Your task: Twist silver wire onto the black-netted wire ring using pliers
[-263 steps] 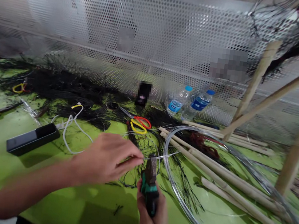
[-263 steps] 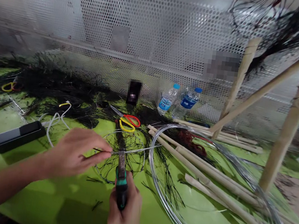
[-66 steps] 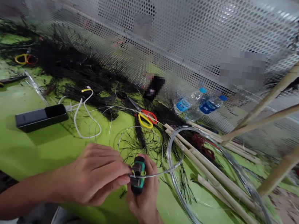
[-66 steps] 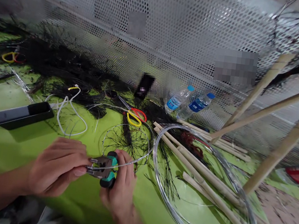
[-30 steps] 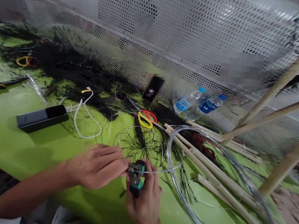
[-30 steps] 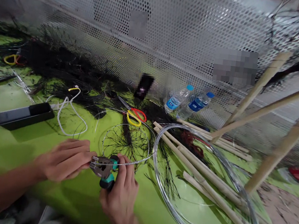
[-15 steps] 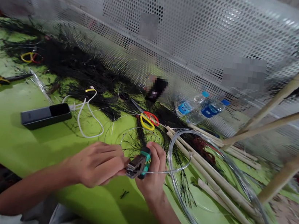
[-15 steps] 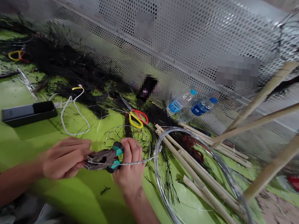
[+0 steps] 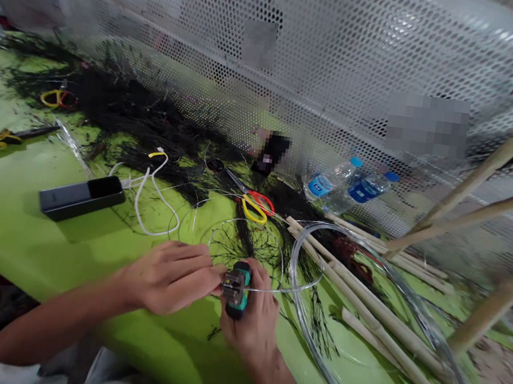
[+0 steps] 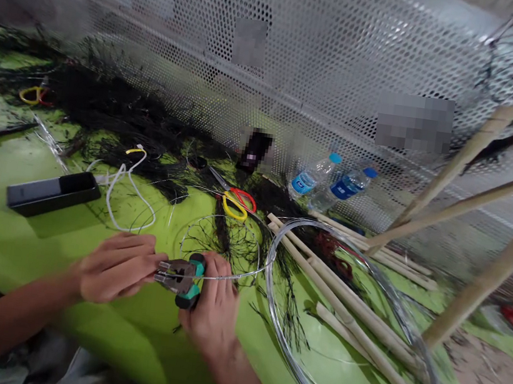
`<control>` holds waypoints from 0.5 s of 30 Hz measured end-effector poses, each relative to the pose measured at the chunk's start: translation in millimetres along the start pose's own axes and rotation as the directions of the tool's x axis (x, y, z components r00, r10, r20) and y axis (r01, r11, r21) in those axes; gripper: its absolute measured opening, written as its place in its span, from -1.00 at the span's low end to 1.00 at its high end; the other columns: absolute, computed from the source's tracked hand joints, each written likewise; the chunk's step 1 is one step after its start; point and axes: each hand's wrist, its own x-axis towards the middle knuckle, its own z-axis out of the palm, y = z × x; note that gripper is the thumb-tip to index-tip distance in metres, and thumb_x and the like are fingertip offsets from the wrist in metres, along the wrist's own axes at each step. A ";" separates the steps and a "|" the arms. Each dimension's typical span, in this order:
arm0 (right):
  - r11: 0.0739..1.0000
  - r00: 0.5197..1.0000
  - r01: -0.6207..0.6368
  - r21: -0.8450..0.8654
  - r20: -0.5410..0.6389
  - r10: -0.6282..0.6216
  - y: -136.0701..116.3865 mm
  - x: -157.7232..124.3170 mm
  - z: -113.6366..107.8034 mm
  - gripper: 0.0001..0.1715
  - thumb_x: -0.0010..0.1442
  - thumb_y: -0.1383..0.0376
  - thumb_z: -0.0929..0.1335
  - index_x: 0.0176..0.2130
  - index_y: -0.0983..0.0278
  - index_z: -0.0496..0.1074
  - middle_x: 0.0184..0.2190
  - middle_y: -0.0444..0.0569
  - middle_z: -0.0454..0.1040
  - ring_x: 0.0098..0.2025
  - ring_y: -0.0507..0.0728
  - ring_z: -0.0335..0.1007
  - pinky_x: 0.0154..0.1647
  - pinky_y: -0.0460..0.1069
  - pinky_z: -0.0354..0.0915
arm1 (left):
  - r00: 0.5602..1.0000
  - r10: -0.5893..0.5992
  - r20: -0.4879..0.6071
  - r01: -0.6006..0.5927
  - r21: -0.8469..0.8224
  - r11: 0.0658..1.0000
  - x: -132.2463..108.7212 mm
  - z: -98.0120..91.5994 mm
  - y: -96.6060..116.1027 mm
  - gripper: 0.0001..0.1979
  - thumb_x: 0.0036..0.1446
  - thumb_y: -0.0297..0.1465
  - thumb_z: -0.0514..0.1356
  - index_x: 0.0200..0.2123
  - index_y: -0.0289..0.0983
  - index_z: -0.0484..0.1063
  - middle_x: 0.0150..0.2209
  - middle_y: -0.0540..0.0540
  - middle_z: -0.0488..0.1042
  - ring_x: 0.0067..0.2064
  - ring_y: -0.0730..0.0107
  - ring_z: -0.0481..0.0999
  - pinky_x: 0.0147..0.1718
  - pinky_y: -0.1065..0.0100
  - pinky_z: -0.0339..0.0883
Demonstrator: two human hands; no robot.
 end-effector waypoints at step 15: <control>0.717 0.750 -0.637 0.284 0.443 0.491 -55.0 -54.9 -48.5 -0.75 0.42 0.17 0.28 0.02 0.23 0.32 -0.44 -0.10 0.53 -0.50 0.14 0.49 -0.53 -0.04 0.40 | 0.965 0.197 0.174 -0.217 0.106 0.970 6.9 19.1 2.5 -0.94 0.33 -0.57 0.21 -0.14 -0.49 0.44 -0.43 -0.05 0.50 -0.45 0.41 0.45 -0.53 0.32 0.32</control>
